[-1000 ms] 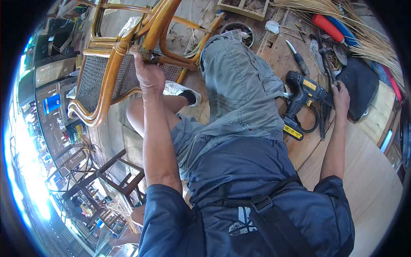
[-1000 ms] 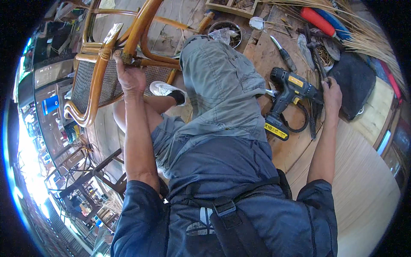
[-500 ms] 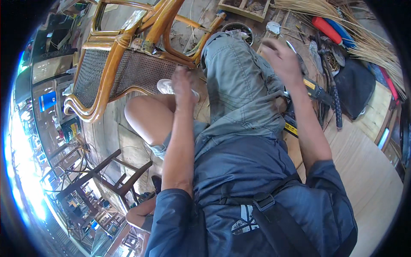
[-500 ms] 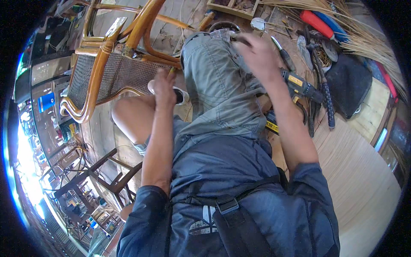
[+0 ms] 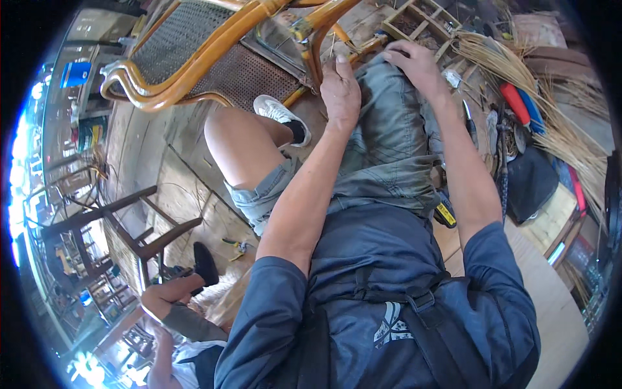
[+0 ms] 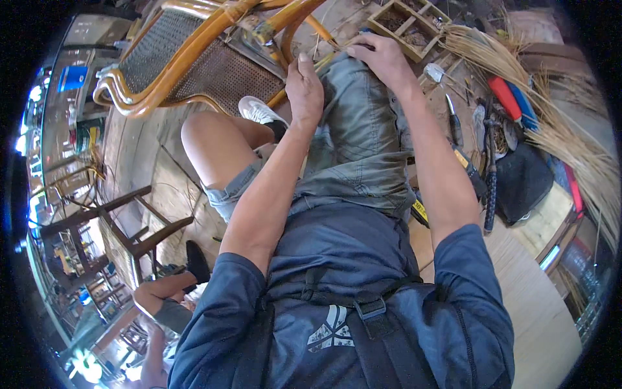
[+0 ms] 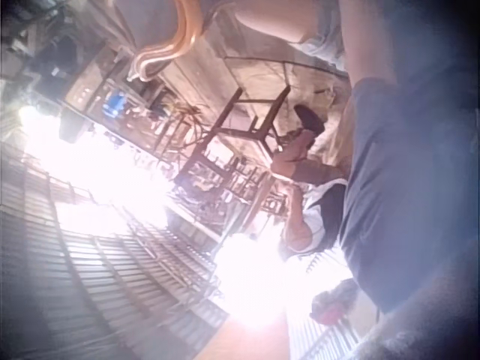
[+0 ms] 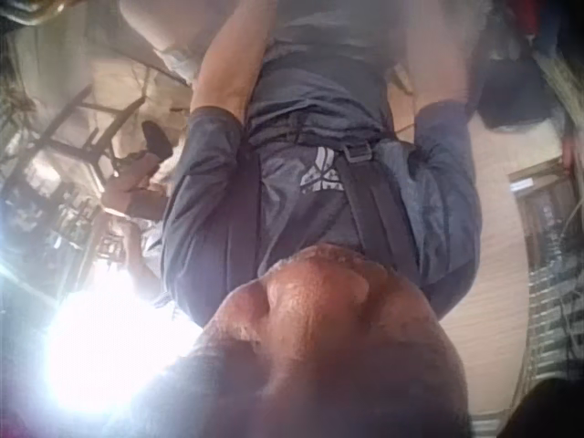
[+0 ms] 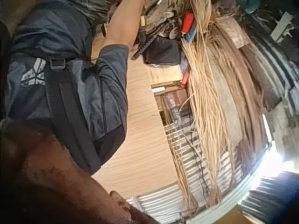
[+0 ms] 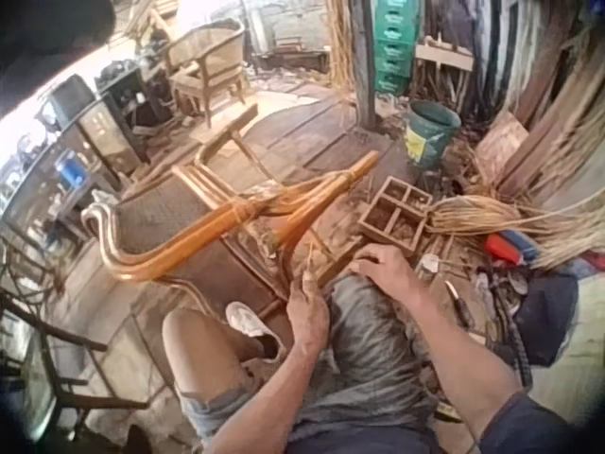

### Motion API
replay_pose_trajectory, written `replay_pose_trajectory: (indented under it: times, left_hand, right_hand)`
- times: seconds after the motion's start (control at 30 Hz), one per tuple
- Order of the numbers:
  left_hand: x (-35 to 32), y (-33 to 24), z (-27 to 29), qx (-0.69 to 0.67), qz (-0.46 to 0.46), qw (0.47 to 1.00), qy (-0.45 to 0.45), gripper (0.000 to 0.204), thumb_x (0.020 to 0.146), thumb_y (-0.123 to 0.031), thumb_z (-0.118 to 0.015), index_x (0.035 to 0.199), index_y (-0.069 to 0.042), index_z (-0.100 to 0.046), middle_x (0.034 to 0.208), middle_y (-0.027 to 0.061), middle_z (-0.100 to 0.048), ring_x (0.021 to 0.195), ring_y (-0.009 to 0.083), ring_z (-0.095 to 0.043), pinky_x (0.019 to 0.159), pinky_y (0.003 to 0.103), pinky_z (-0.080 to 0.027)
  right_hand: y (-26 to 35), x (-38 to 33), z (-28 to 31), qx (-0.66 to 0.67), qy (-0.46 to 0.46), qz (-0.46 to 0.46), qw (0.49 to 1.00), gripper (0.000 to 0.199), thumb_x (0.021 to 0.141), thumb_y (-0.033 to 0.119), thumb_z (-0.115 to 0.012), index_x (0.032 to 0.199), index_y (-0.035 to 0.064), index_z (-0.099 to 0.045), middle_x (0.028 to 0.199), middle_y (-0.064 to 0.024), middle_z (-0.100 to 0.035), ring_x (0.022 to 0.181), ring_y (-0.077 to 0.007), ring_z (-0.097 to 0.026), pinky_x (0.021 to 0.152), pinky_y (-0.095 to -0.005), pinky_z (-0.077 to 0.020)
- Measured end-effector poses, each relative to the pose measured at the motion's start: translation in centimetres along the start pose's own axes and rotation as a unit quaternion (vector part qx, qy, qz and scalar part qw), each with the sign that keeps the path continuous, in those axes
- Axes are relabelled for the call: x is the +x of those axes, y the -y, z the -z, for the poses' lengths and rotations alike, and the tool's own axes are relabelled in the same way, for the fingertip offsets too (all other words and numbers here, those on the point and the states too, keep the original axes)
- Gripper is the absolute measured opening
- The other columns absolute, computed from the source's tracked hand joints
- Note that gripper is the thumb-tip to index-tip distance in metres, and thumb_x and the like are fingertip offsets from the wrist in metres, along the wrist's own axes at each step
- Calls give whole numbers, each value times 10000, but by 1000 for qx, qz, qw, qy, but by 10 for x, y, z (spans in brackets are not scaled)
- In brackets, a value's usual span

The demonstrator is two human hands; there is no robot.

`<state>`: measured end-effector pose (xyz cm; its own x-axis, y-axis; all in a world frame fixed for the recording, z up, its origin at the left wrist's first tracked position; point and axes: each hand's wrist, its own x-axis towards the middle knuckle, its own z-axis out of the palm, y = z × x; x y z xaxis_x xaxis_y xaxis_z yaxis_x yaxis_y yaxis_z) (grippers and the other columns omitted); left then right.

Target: The person repairs a rattan chair by hammering a wooden wedge into a joint on the chair's frame. They use a hammer to drive the wedge in and a power drill to secure it. The person also uses a chisel to adjust the fit of the wedge.

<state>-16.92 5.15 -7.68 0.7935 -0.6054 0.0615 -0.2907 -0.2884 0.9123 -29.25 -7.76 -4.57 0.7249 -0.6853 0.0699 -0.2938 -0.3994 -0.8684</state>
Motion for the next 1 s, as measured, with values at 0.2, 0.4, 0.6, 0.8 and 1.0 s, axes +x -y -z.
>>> replay_pose_trajectory:
  times: [0.2,0.4,0.6,0.8,1.0]
  left_hand:
    - [-71,-8,48,-82,-14,985,151,436,969,-389,-367,1142,-4,-473,771,198,-616,759,404,-605,704,458,-458]
    - [-116,0,69,-112,2,959,259,454,954,-393,-403,1190,-8,-457,873,237,-624,861,398,-626,782,442,-462]
    - [-105,-8,77,-91,-18,964,250,413,921,-333,-517,1155,8,-512,930,228,-639,862,368,-637,766,394,-490]
    - [-75,-10,91,-24,-74,986,145,363,851,-226,-622,1116,6,-534,889,187,-627,815,354,-616,767,409,-486]
    - [47,-47,164,416,-346,826,-158,577,788,-278,-688,1265,-73,-438,1295,94,-471,1249,330,-387,1002,605,-257]
  right_hand:
    - [11,-131,5,-92,-4,-37,995,270,806,222,-672,958,5,-619,809,-117,-609,734,-197,-586,700,-300,-462]
    - [36,-234,13,-12,43,-158,986,213,840,185,-658,922,9,-570,753,-39,-555,694,-91,-517,650,-242,-436]
    - [38,-203,4,62,-135,-171,974,171,889,111,-601,1007,-9,-566,862,-12,-572,774,-86,-526,724,-225,-441]
    - [30,-148,-8,66,-180,-104,976,181,887,81,-594,1046,-6,-587,931,-52,-611,842,-102,-573,776,-239,-466]
    - [34,-108,-43,33,-141,-60,988,181,872,106,-604,1034,25,-602,858,-59,-610,764,-118,-581,702,-256,-475]
